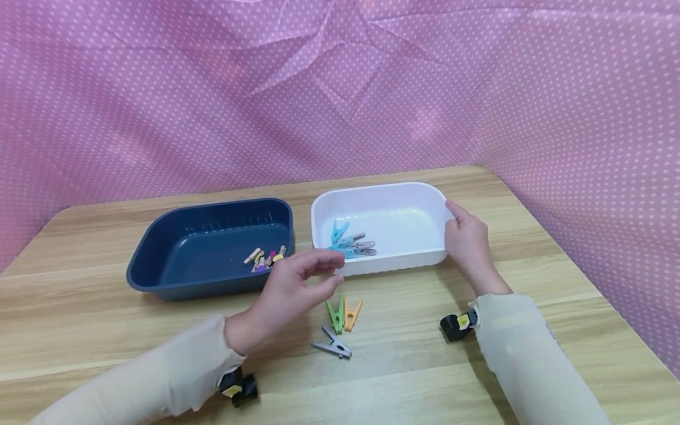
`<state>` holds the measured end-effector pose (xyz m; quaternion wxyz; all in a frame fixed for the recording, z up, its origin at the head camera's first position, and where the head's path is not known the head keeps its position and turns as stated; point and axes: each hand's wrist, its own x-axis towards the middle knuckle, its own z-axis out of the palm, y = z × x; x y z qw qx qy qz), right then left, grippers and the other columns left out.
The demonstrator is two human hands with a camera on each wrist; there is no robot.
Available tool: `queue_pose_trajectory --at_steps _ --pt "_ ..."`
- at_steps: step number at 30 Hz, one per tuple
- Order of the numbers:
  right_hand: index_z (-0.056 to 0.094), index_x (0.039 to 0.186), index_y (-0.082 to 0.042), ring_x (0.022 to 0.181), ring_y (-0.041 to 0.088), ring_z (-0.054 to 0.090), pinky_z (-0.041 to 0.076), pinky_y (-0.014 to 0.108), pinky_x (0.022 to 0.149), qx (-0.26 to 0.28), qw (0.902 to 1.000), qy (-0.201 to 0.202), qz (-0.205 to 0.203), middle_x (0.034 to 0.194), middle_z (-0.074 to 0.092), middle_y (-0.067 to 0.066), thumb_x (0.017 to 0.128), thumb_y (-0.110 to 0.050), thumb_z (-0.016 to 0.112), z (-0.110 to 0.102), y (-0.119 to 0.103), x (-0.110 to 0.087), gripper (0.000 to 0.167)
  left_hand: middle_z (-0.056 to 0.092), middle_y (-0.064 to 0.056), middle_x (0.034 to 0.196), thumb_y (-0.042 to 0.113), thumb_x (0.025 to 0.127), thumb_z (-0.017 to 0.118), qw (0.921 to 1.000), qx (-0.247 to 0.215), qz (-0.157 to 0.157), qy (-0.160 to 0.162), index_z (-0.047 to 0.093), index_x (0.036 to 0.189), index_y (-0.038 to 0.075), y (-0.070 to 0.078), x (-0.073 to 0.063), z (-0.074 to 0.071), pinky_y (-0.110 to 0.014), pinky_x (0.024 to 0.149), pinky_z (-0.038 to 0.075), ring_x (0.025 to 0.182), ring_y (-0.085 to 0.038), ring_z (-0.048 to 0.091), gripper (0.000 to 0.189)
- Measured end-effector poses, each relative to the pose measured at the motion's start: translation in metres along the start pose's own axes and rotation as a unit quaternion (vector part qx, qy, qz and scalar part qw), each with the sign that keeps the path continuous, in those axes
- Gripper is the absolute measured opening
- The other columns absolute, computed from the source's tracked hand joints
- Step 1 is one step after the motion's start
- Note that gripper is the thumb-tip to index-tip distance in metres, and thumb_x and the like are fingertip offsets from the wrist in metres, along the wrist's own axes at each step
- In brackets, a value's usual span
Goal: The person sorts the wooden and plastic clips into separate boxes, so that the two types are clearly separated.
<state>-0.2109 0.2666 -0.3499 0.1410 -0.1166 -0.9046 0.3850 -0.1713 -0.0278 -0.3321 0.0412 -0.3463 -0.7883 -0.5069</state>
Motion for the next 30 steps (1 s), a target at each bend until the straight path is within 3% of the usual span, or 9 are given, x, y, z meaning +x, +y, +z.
queue_pose_trajectory --at_steps 12,19,24,30 --pt "0.038 0.139 0.0 0.127 0.043 0.036 0.032 0.052 0.104 0.001 1.0 0.002 0.0 0.139 0.038 0.025 0.093 -0.01 0.026 -0.001 -0.002 -0.001 0.049 0.067 -0.003 0.11 0.008 0.084 0.066 0.9977 -0.006 -0.036 -0.057 0.065 0.112 0.009 0.003 -0.012 -0.006 -0.026 0.089 0.05 0.097 -0.011 0.063 0.028" --pt "0.036 0.14 -0.001 0.129 0.043 0.034 0.032 0.052 0.104 0.007 0.9999 -0.006 0.008 0.141 0.035 0.024 0.093 -0.009 0.025 -0.001 -0.001 -0.001 0.049 0.067 -0.002 0.11 0.01 0.084 0.067 0.9951 -0.007 -0.058 -0.079 0.066 0.112 0.011 0.003 -0.016 -0.007 -0.02 0.088 0.049 0.097 -0.008 0.062 0.028" --pt "0.035 0.14 0.0 0.129 0.044 0.034 0.033 0.052 0.104 0.003 0.9999 -0.008 0.011 0.141 0.035 0.025 0.092 -0.007 0.025 0.0 -0.003 -0.001 0.05 0.066 -0.005 0.11 0.008 0.084 0.066 0.9929 -0.012 -0.068 -0.097 0.066 0.112 0.01 0.002 -0.02 -0.01 -0.021 0.087 0.049 0.098 -0.015 0.063 0.028" --pt "0.034 0.141 -0.001 0.13 0.043 0.032 0.032 0.052 0.105 0.001 0.9998 -0.013 0.017 0.142 0.033 0.025 0.093 -0.008 0.024 -0.001 -0.004 -0.001 0.05 0.067 -0.005 0.108 0.008 0.083 0.066 0.9891 -0.008 -0.079 -0.124 0.065 0.113 0.008 -0.001 -0.025 -0.014 -0.025 0.088 0.05 0.097 -0.015 0.063 0.03"
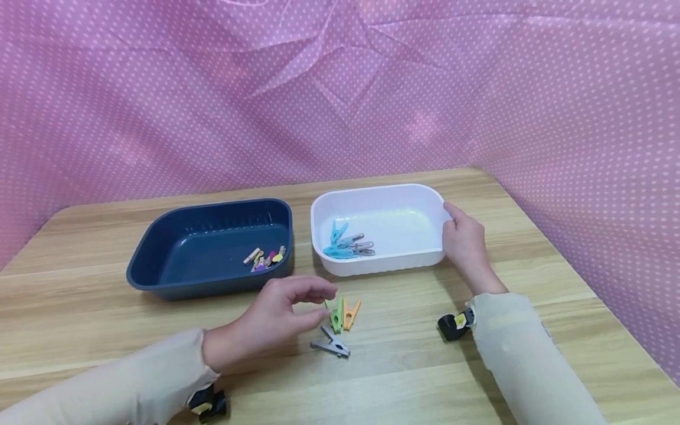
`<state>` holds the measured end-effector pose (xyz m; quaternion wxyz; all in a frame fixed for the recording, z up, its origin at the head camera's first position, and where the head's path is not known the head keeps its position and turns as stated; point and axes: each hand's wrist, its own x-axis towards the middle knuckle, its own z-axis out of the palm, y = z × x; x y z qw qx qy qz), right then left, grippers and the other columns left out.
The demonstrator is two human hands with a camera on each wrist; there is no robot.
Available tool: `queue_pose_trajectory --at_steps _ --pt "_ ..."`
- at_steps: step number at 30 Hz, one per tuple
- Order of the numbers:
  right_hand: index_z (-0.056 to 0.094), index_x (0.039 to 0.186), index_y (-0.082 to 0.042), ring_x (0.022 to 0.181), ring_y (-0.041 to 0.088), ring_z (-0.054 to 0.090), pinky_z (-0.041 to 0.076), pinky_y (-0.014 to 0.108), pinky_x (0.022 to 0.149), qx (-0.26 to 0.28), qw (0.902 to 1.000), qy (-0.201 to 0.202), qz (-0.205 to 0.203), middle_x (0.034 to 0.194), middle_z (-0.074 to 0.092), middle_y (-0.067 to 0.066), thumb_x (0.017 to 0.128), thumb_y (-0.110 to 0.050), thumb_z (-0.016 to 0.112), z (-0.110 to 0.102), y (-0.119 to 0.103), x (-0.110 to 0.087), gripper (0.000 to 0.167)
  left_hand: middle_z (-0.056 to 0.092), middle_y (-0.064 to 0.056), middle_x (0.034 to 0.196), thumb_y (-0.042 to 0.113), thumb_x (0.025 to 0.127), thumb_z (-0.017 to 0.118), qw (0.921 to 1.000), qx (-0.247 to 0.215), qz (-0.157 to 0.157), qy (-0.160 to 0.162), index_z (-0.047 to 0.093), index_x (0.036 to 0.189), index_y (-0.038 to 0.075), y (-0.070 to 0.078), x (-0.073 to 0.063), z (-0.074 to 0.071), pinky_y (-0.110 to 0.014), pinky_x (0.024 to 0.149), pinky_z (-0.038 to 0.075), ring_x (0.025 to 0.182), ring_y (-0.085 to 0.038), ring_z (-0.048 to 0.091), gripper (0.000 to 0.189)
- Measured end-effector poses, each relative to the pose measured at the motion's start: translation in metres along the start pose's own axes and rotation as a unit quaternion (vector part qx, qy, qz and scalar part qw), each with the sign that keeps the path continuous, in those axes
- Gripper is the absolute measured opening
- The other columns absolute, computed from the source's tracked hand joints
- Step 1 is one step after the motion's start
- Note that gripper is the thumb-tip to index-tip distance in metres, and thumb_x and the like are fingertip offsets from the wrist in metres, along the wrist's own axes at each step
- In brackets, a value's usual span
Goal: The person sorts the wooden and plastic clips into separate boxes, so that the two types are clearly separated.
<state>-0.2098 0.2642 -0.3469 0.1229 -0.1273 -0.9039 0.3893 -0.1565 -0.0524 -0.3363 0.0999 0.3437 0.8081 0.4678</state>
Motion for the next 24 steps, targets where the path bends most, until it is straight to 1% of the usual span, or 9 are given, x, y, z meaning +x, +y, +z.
queue_pose_trajectory --at_steps 4,7,14,17,21,24 --pt "0.034 0.141 -0.001 0.13 0.043 0.032 0.031 0.053 0.105 0.0 1.0 -0.002 -0.001 0.143 0.033 0.025 0.093 -0.008 0.024 0.0 0.0 0.0 0.05 0.066 -0.004 0.111 0.009 0.083 0.067 0.9994 -0.001 -0.016 -0.031 0.063 0.116 0.007 -0.003 -0.003 -0.001 -0.022 0.087 0.049 0.099 -0.014 0.063 0.034" --pt "0.034 0.141 -0.001 0.13 0.043 0.032 0.031 0.053 0.105 0.001 1.0 -0.001 -0.002 0.142 0.033 0.025 0.093 -0.008 0.025 0.0 0.001 0.0 0.05 0.066 -0.003 0.112 0.009 0.081 0.068 0.9987 0.0 -0.022 -0.047 0.063 0.117 0.007 -0.005 -0.004 -0.002 -0.019 0.087 0.049 0.099 -0.013 0.062 0.035" --pt "0.034 0.141 -0.001 0.13 0.043 0.032 0.032 0.053 0.105 0.003 1.0 0.001 -0.004 0.142 0.033 0.025 0.093 -0.008 0.025 0.0 0.001 -0.001 0.049 0.065 0.001 0.108 0.011 0.08 0.071 0.9941 0.003 -0.059 -0.091 0.065 0.113 0.01 -0.013 -0.005 0.001 -0.015 0.084 0.048 0.094 -0.008 0.061 0.033" --pt "0.034 0.141 -0.001 0.13 0.043 0.032 0.032 0.053 0.105 0.005 1.0 0.001 -0.005 0.142 0.033 0.024 0.093 -0.008 0.025 0.0 0.001 -0.001 0.049 0.065 0.0 0.108 0.012 0.08 0.071 0.9933 0.006 -0.056 -0.1 0.065 0.113 0.009 -0.014 -0.005 0.002 -0.016 0.084 0.048 0.093 -0.007 0.061 0.034" --pt "0.034 0.141 -0.001 0.13 0.042 0.032 0.032 0.052 0.104 0.005 1.0 0.001 -0.004 0.142 0.034 0.024 0.093 -0.009 0.025 0.001 0.002 0.0 0.05 0.065 -0.001 0.11 0.012 0.08 0.072 0.9935 0.017 -0.05 -0.101 0.065 0.113 0.008 -0.015 -0.005 0.002 -0.017 0.085 0.048 0.095 -0.008 0.061 0.035" --pt "0.034 0.141 -0.001 0.13 0.043 0.032 0.032 0.052 0.104 0.004 1.0 0.0 -0.003 0.143 0.033 0.024 0.093 -0.009 0.024 0.001 0.002 0.0 0.05 0.065 0.0 0.11 0.013 0.079 0.072 0.9923 0.015 -0.059 -0.107 0.064 0.114 0.009 -0.016 -0.005 0.002 -0.015 0.085 0.048 0.096 -0.006 0.061 0.036"
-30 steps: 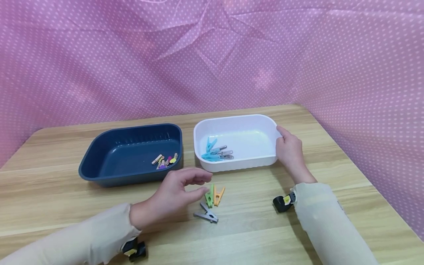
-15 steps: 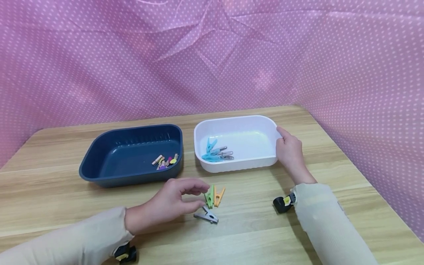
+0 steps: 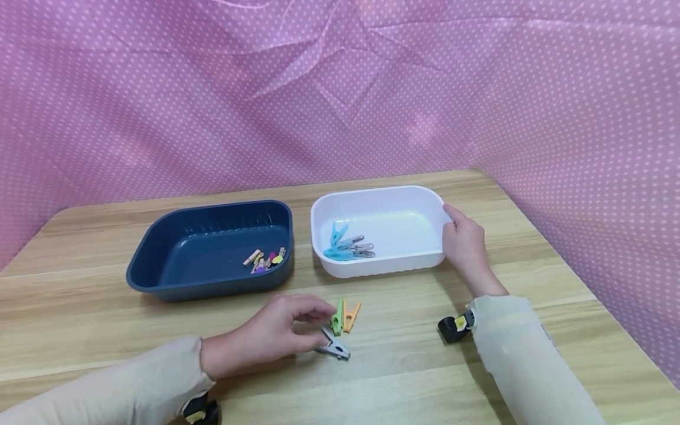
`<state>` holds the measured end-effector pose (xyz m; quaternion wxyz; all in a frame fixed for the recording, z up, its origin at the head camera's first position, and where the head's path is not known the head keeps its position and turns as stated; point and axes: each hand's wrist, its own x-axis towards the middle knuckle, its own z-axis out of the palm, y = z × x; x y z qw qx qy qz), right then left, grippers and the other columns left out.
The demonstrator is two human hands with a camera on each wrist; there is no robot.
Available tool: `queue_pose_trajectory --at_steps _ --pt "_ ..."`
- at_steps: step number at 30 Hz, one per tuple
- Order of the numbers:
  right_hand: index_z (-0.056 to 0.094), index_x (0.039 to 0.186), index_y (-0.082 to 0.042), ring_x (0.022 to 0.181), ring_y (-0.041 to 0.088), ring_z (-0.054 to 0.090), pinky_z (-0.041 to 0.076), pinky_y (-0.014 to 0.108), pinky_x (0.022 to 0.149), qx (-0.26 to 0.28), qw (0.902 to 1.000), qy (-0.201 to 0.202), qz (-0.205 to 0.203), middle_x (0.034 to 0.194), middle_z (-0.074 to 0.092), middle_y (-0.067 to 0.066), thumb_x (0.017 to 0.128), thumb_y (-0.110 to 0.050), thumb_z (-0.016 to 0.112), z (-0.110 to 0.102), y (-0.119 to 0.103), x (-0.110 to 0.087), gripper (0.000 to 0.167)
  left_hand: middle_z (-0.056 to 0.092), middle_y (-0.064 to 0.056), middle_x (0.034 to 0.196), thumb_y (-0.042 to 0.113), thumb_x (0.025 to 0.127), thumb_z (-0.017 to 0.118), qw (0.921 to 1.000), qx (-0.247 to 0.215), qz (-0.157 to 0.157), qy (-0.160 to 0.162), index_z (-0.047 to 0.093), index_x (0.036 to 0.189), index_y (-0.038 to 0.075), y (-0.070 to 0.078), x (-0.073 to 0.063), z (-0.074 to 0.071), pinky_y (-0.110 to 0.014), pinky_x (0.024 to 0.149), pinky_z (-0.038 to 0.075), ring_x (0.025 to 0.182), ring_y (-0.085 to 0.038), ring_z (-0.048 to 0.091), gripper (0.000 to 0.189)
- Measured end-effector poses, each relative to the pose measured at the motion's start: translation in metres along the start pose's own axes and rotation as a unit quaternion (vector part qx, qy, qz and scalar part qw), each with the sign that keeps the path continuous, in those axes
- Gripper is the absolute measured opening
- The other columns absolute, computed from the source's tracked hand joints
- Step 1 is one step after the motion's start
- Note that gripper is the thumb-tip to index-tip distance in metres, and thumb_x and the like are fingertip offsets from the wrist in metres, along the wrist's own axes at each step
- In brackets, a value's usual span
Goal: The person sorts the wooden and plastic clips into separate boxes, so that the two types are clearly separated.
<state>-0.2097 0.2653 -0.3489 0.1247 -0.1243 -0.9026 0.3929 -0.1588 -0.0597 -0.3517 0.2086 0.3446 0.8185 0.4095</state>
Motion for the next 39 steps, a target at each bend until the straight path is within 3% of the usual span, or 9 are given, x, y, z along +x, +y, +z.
queue_pose_trajectory --at_steps 4,10,20,29,39 --pt "0.035 0.141 0.0 0.13 0.043 0.033 0.031 0.053 0.105 0.001 1.0 0.003 -0.006 0.142 0.034 0.025 0.093 -0.008 0.025 0.0 0.0 -0.001 0.05 0.064 0.003 0.108 0.014 0.078 0.073 0.9998 -0.001 -0.016 -0.011 0.064 0.115 0.01 -0.003 -0.001 0.002 -0.014 0.085 0.047 0.095 -0.001 0.06 0.038" --pt "0.035 0.141 -0.001 0.13 0.043 0.033 0.031 0.052 0.105 0.009 1.0 0.002 -0.004 0.142 0.034 0.024 0.093 -0.009 0.025 0.0 0.0 -0.001 0.05 0.064 0.007 0.104 0.015 0.079 0.073 0.9997 0.015 -0.016 -0.014 0.064 0.116 0.01 -0.008 -0.003 0.005 -0.015 0.084 0.047 0.092 0.0 0.058 0.039" --pt "0.034 0.141 -0.001 0.13 0.043 0.033 0.032 0.053 0.104 0.008 1.0 0.004 -0.002 0.142 0.034 0.025 0.093 -0.009 0.024 0.001 0.0 0.0 0.05 0.064 0.005 0.108 0.012 0.081 0.07 0.9979 0.053 0.027 -0.025 0.063 0.118 0.011 -0.013 -0.004 0.004 -0.016 0.085 0.048 0.094 0.0 0.057 0.038" --pt "0.035 0.141 -0.001 0.13 0.042 0.033 0.032 0.053 0.104 0.008 0.9999 0.006 -0.003 0.142 0.034 0.024 0.094 -0.009 0.025 0.001 0.0 0.0 0.048 0.065 0.008 0.104 0.012 0.081 0.07 0.9963 0.072 0.044 -0.014 0.066 0.113 0.012 -0.016 -0.004 0.006 -0.015 0.081 0.048 0.089 0.002 0.057 0.032" --pt "0.035 0.141 -0.001 0.13 0.042 0.033 0.032 0.052 0.104 0.004 0.9999 0.008 -0.006 0.142 0.035 0.024 0.094 -0.01 0.025 0.001 0.002 0.0 0.049 0.065 0.008 0.109 0.013 0.084 0.067 0.9924 0.089 0.079 -0.028 0.066 0.113 0.013 -0.017 -0.005 0.007 -0.017 0.089 0.046 0.097 0.004 0.056 0.029"
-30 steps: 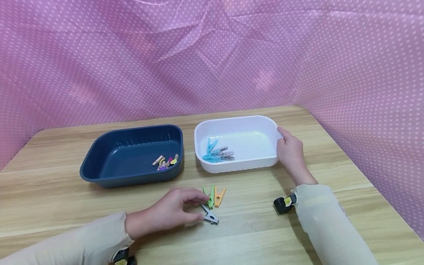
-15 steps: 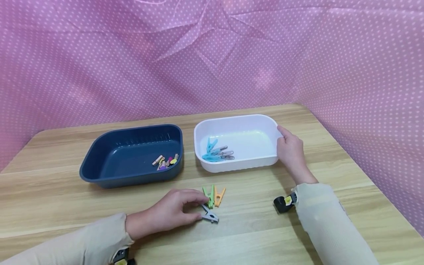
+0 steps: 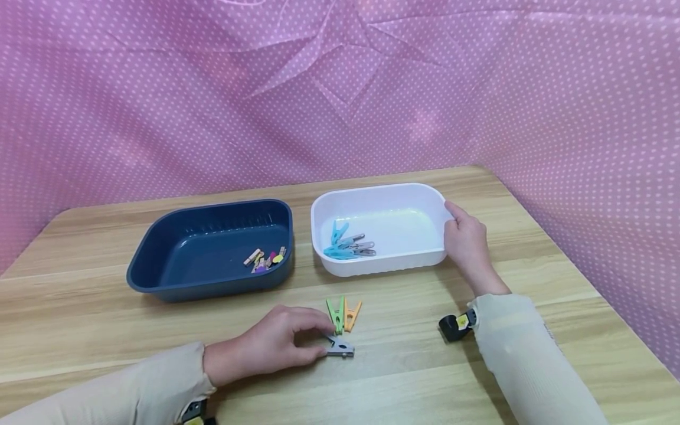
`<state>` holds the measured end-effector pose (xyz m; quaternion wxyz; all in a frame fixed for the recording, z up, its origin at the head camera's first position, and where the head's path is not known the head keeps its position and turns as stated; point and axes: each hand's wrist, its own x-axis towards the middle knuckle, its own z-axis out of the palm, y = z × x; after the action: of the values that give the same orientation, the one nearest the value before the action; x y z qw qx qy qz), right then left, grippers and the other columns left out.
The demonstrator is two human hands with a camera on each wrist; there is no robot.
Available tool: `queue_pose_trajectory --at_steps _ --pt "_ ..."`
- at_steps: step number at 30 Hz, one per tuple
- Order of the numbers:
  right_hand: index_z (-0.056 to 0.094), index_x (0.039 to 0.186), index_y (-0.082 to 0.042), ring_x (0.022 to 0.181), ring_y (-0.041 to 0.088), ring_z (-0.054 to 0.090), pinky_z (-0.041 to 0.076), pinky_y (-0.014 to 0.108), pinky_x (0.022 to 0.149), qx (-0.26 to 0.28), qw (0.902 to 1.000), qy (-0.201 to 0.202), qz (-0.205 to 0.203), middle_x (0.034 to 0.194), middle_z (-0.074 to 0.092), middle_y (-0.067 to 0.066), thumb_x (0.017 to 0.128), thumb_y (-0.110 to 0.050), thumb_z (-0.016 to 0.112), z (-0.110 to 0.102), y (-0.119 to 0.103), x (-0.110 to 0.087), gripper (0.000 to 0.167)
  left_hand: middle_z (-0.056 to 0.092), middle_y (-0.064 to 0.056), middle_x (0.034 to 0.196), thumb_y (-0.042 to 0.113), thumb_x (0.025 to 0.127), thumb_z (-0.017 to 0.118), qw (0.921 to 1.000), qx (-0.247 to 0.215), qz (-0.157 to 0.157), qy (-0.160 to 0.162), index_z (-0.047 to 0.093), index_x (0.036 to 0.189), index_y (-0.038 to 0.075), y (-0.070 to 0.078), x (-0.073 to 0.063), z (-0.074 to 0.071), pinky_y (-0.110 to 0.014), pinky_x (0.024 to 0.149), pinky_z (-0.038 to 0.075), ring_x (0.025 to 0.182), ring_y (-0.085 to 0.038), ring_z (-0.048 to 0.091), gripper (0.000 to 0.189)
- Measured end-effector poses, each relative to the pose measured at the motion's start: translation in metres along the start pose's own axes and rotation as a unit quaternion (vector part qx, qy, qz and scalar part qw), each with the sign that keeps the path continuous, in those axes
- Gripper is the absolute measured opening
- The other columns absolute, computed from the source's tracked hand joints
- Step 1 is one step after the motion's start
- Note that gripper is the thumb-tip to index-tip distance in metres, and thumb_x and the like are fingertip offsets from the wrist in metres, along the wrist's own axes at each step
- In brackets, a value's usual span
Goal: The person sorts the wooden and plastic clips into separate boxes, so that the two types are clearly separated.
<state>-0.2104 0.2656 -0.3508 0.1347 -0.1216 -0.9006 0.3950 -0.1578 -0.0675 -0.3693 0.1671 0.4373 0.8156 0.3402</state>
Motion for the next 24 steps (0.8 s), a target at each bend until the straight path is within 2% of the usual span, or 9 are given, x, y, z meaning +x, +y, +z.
queue_pose_trajectory --at_steps 11,20,24 --pt "0.035 0.141 -0.002 0.13 0.042 0.032 0.032 0.052 0.105 0.0 1.0 -0.001 0.005 0.143 0.034 0.023 0.093 -0.009 0.025 -0.0002 -0.0004 -0.0002 0.049 0.064 0.01 0.104 0.012 0.083 0.067 0.9998 -0.018 0.009 -0.008 0.067 0.107 0.014 -0.0002 -0.0004 0.0018 -0.017 0.088 0.046 0.094 0.003 0.055 0.025" --pt "0.035 0.141 -0.003 0.13 0.042 0.032 0.031 0.052 0.105 -0.002 1.0 -0.001 0.007 0.143 0.034 0.023 0.094 -0.01 0.024 0.0002 0.0 0.0009 0.049 0.065 0.01 0.096 0.009 0.08 0.069 0.9991 -0.031 0.019 0.023 0.068 0.101 0.013 0.0015 -0.0008 0.0031 -0.017 0.083 0.048 0.088 0.001 0.057 0.021" --pt "0.034 0.141 -0.003 0.131 0.042 0.032 0.03 0.052 0.106 0.0 0.9999 -0.003 0.011 0.143 0.033 0.022 0.094 -0.01 0.024 0.0003 0.0 0.0001 0.049 0.064 0.011 0.095 0.009 0.079 0.07 0.9989 -0.036 0.017 0.026 0.067 0.1 0.014 0.003 -0.0011 0.0032 -0.017 0.083 0.048 0.087 0.001 0.057 0.021"
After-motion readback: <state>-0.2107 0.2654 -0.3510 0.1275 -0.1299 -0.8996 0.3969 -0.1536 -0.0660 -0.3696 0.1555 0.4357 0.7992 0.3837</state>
